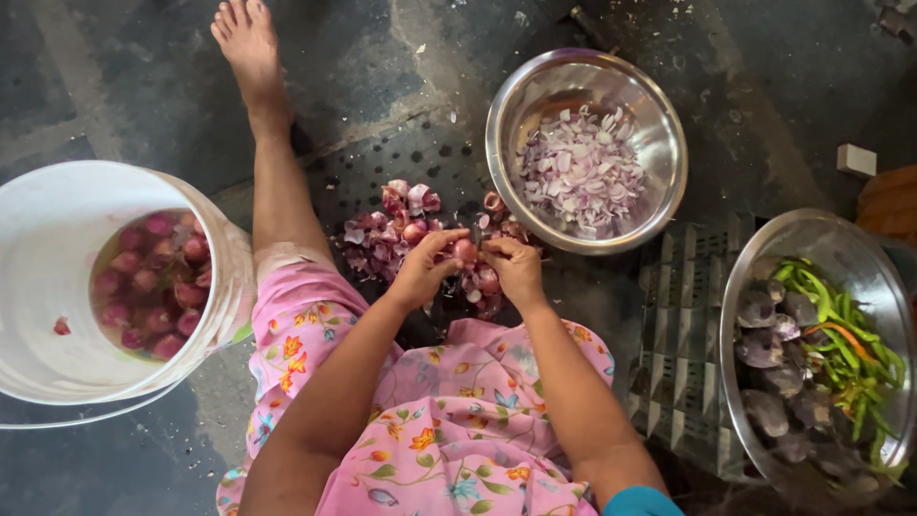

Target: The person sits on the floor and peels red onions by hand, removing the outer skins and placing the peeled onions into a metal bowl. The person also occasionally reaches into a bucket of water to retrieve more onions.

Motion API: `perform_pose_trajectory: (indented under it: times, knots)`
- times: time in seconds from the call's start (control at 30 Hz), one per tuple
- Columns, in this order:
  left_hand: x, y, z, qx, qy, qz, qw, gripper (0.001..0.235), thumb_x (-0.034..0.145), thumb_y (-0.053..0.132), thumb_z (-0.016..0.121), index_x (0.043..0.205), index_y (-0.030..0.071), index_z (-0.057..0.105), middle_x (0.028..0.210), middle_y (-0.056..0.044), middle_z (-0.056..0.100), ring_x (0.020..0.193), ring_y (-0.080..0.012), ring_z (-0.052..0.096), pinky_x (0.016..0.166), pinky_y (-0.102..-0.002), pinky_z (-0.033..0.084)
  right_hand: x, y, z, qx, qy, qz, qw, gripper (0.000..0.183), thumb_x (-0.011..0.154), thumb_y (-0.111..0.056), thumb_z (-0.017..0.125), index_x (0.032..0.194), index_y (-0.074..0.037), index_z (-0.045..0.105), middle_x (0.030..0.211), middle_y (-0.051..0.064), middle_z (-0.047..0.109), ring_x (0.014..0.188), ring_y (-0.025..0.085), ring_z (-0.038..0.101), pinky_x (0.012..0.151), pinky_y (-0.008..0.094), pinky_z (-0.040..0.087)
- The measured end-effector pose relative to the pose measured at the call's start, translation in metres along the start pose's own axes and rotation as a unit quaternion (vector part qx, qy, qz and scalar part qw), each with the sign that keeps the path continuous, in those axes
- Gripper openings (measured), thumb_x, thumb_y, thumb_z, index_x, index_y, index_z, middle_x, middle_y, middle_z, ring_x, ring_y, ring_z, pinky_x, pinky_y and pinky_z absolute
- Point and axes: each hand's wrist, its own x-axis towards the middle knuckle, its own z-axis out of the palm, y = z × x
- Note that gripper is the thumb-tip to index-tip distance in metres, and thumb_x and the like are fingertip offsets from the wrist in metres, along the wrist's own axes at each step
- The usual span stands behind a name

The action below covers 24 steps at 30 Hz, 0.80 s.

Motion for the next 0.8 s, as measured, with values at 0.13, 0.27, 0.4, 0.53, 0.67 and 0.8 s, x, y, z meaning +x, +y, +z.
perform_pose_trajectory:
  times: [0.13,0.27,0.4,0.53,0.67,0.8]
  knots:
    - [0.008,-0.017,0.007,-0.027,0.023,-0.065,0.997,0.053,0.088,0.002,0.076,0.139,0.009,0.062,0.129,-0.006,0.066,0.114,-0.0159,0.062,0.098,-0.031,0.051,0.017,0.012,0.009,0.134,-0.016,0.163,0.977,0.014,0.089,0.001,0.074,0.102,0.006,0.077,0.088,0.005,0.076,0.075,0.013,0.069,0.068,0.026,0.057]
    - [0.009,-0.030,0.015,-0.174,0.032,-0.141,0.974,0.050,0.092,0.002,0.069,0.141,0.008,0.059,0.125,-0.004,0.066,0.105,-0.0113,0.066,0.090,-0.027,0.056,0.023,0.021,0.013,0.161,-0.015,0.181,0.970,0.013,0.089,0.002,0.073,0.101,0.004,0.076,0.087,0.004,0.076,0.072,0.011,0.070,0.065,0.027,0.058]
    - [0.012,-0.042,0.018,-0.172,0.029,-0.136,0.975,0.050,0.094,0.000,0.068,0.142,0.006,0.059,0.119,-0.005,0.066,0.096,-0.0112,0.065,0.085,-0.025,0.055,0.018,0.032,0.008,0.014,0.045,0.041,0.998,0.015,0.086,0.004,0.075,0.100,0.004,0.078,0.088,0.003,0.078,0.077,0.009,0.071,0.071,0.024,0.059]
    - [0.017,-0.062,0.023,-0.209,0.039,-0.162,0.964,0.048,0.093,0.006,0.065,0.140,0.006,0.055,0.120,0.000,0.064,0.096,-0.0103,0.068,0.081,-0.026,0.060,0.023,0.047,0.016,0.075,0.030,0.122,0.989,0.010,0.092,0.002,0.072,0.100,0.005,0.078,0.084,0.005,0.075,0.072,0.008,0.066,0.064,0.024,0.053]
    - [0.032,-0.079,0.028,-0.231,0.069,-0.190,0.952,0.038,0.102,0.017,0.063,0.136,0.003,0.057,0.114,-0.004,0.070,0.097,-0.0113,0.069,0.080,-0.026,0.058,0.039,0.047,0.027,0.172,0.040,0.211,0.961,0.010,0.085,0.005,0.072,0.095,0.005,0.074,0.079,0.005,0.074,0.063,0.010,0.067,0.057,0.025,0.055]
    - [0.024,-0.081,0.036,-0.268,0.100,-0.234,0.929,0.035,0.100,0.018,0.065,0.128,-0.002,0.060,0.106,-0.007,0.071,0.088,-0.0140,0.068,0.074,-0.028,0.058,0.014,0.025,0.026,0.122,0.025,0.140,0.982,0.007,0.091,0.002,0.073,0.087,0.006,0.070,0.074,0.005,0.070,0.061,0.009,0.063,0.055,0.025,0.051]
